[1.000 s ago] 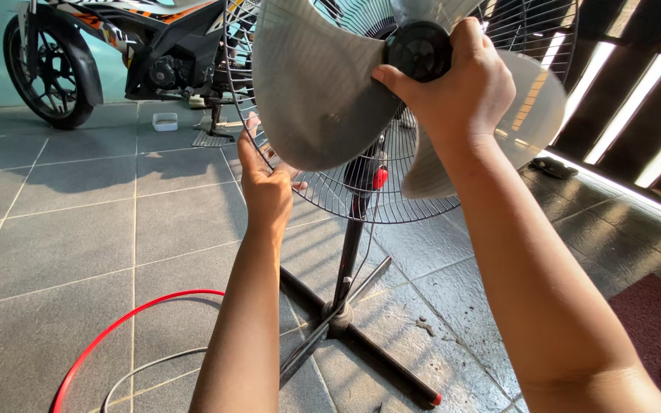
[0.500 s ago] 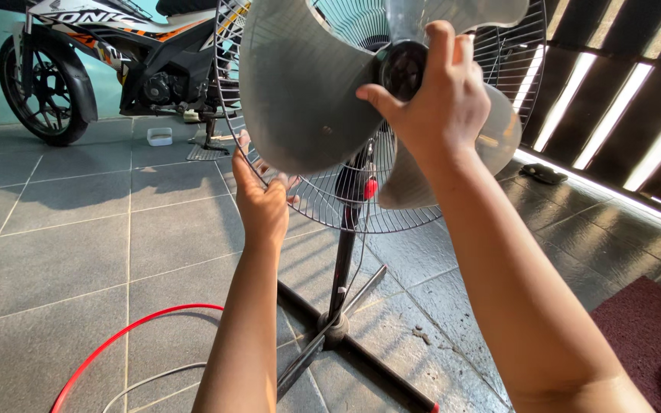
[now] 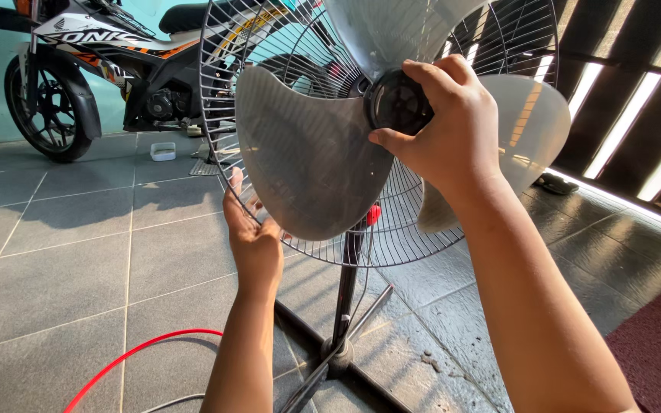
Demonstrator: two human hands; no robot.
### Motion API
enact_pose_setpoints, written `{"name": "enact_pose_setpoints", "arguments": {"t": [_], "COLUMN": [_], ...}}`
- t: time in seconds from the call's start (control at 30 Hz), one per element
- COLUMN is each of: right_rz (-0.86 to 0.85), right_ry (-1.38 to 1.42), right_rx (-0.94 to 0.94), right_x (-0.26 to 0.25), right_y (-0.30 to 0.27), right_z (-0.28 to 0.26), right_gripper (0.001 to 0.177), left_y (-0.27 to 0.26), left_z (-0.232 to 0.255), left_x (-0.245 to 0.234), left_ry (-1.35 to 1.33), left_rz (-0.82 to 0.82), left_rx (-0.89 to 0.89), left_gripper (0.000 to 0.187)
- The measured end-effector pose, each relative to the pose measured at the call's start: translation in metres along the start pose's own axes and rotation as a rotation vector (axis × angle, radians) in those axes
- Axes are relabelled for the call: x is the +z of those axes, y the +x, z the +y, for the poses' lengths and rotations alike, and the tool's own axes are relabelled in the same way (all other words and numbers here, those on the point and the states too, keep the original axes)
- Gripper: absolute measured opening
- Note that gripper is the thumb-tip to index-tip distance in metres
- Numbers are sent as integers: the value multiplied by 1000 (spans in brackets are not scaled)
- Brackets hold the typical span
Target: The person assembles a standing fan by attaching the blades to the motor hub, securing them with a nut, and then fitting the front and rear wire cages. They use a screwdriver to tighten the cage screws and wipe the fan base with a cloth.
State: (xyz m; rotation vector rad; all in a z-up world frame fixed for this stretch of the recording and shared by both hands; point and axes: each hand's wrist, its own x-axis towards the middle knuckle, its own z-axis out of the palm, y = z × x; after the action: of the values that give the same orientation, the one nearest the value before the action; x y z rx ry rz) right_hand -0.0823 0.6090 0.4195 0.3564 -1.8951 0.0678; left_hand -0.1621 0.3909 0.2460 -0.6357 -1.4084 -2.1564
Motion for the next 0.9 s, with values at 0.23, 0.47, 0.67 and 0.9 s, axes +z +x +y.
{"name": "enact_pose_setpoints", "arguments": {"t": [0.23, 0.47, 0.67, 0.9], "right_rz": [87, 99, 61, 104], "right_ry": [4, 88, 137, 37], "right_rx": [59, 162, 259, 138], "right_x": [9, 5, -8, -2], "right_y": [5, 6, 9, 7], "right_z": [1, -6, -9, -15], "right_gripper": [78, 74, 71, 73], "left_y": [4, 5, 3, 2], "left_z": [5, 14, 5, 5], "left_x": [3, 11, 11, 9], "left_ry": [-58, 47, 42, 35], "left_rz": [20, 58, 61, 54], "left_rx": [-96, -91, -23, 6], "left_gripper": [80, 72, 70, 66]}}
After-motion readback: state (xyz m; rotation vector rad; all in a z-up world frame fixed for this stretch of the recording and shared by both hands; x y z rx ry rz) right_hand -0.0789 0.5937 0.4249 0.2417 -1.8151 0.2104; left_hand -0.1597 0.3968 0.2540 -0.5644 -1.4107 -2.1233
